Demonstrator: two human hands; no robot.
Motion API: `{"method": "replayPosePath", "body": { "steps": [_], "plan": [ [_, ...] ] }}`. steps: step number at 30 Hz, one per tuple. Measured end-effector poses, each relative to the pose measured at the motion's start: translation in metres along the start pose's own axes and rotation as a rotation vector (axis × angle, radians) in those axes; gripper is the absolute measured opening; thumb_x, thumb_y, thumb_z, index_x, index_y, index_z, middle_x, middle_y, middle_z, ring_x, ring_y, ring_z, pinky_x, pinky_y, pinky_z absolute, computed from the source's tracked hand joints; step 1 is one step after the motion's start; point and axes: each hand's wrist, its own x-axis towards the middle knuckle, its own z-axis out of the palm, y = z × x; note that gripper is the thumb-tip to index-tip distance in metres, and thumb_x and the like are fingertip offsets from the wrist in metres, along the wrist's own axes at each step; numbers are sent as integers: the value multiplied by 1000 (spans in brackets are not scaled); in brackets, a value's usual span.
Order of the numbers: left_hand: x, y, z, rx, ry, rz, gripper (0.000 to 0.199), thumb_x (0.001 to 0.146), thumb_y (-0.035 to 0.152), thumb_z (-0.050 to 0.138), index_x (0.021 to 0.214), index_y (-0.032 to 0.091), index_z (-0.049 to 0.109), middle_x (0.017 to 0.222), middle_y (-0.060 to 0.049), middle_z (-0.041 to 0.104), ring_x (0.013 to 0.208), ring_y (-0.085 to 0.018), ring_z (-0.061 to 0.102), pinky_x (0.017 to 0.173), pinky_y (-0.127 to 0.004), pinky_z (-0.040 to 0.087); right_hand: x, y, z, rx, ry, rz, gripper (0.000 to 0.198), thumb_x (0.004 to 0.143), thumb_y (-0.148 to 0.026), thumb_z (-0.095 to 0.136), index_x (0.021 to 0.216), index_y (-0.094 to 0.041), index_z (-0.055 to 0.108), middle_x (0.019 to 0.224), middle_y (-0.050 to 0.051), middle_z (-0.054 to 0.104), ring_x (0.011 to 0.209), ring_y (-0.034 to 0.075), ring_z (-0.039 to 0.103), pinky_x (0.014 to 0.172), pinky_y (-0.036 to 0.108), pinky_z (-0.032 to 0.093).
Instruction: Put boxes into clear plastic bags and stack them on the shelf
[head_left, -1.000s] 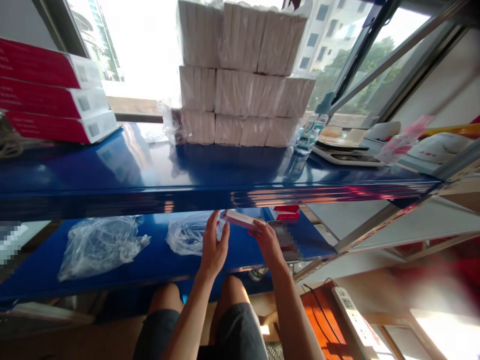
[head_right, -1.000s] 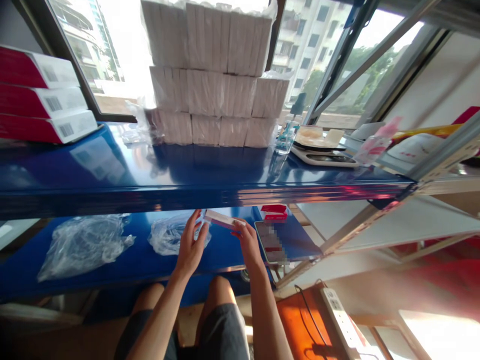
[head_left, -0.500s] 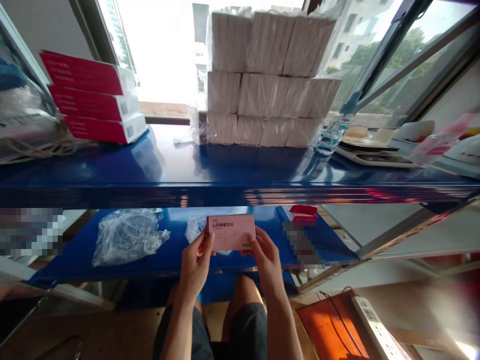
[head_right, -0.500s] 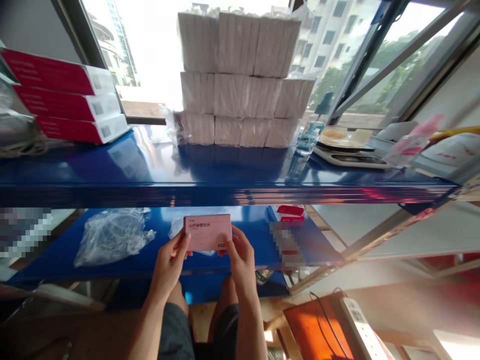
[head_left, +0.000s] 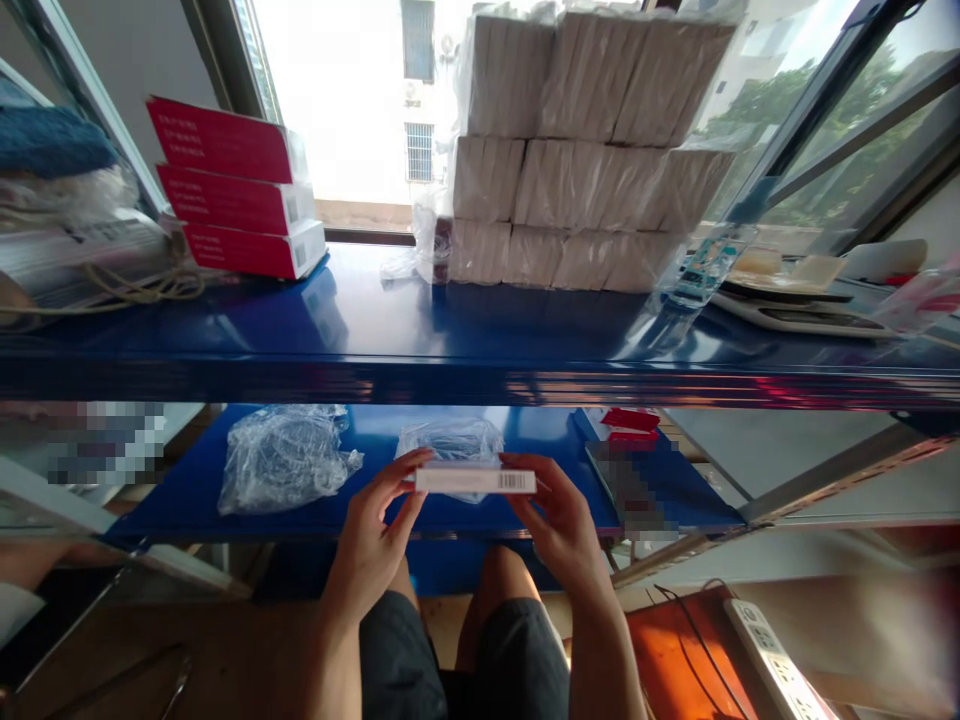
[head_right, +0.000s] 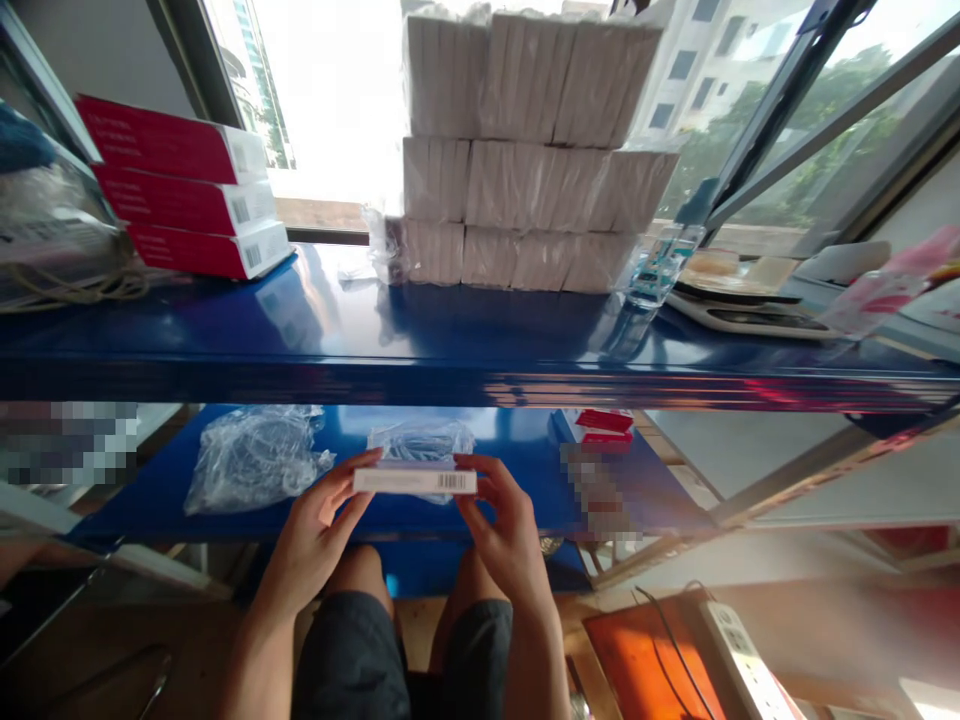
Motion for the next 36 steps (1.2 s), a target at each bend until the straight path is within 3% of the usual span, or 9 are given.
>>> {"method": "replayPosePath", "body": {
  "steps": [3, 7, 12, 15, 18, 21, 24, 31, 36],
  "plan": [
    [-4, 5, 1, 9, 61, 159, 19, 92, 30, 71, 107, 30, 82, 144, -6, 66, 135, -32, 61, 110, -46, 56, -4, 0, 7, 33, 104, -129, 26, 85, -41, 80, 99, -22, 68, 149, 19, 59, 124, 35, 67, 91, 41, 59],
    [-8, 11, 4, -21, 141, 207, 14, 87, 27, 76, 98, 31, 84, 142, -4, 67, 133, -34, 63, 108, -51, 58, -9, 1, 14, 32, 197, -198, 27, 87, -45, 77, 96, -22, 69, 153, 22, 54, 119, 36, 69, 84, 42, 60],
    [-8, 9, 0, -25, 91, 147, 24, 90, 34, 73, 113, 31, 81, 142, -5, 67, 136, -34, 60, 112, -50, 55, -7, 1, 9, 41, 153, -244, 32, 88, -48, 77, 108, -23, 73, 146, 18, 62, 128, 37, 63, 99, 47, 56],
    [-4, -2, 1, -56, 84, 34, 39, 91, 38, 73, 129, 27, 74, 137, -9, 71, 129, -32, 66, 109, -45, 56, -3, 7, 7, 30, 175, -124, 38, 89, -47, 77, 118, -23, 73, 125, 14, 74, 118, 33, 68, 97, 45, 57],
    [-1, -22, 5, -105, 84, -179, 54, 87, 48, 77, 132, 20, 69, 116, -12, 79, 104, -29, 76, 89, -39, 64, 0, 22, 6, 46, 160, 104, 54, 83, -54, 80, 125, -21, 71, 103, 12, 79, 89, 28, 74, 75, 39, 61],
    [1, -45, 13, -65, 103, -348, 56, 80, 58, 79, 115, 14, 74, 89, -11, 81, 81, -27, 79, 70, -34, 64, 0, 45, 7, 9, 158, 291, 66, 75, -61, 83, 125, -19, 70, 86, 9, 80, 71, 26, 72, 58, 34, 56],
    [4, -61, 23, 17, 157, -405, 54, 78, 62, 78, 102, 14, 76, 82, -11, 81, 74, -27, 78, 69, -35, 62, 4, 68, 10, -95, 222, 356, 65, 75, -64, 79, 120, -17, 73, 83, 10, 80, 64, 26, 70, 55, 34, 54],
    [34, -75, 34, 325, 251, -303, 37, 86, 52, 65, 97, 19, 78, 80, -11, 80, 78, -31, 78, 76, -37, 58, 50, 95, 22, -254, 228, 314, 49, 77, -54, 74, 111, -19, 79, 94, 12, 81, 78, 31, 76, 66, 38, 57],
    [41, -95, 24, 657, 565, -84, 35, 91, 49, 58, 100, 19, 75, 95, -13, 76, 78, -26, 71, 79, -37, 54, 55, 100, 16, -586, 310, 246, 32, 83, -51, 66, 89, -22, 77, 91, 11, 77, 81, 30, 71, 72, 38, 52]
  ]
}}
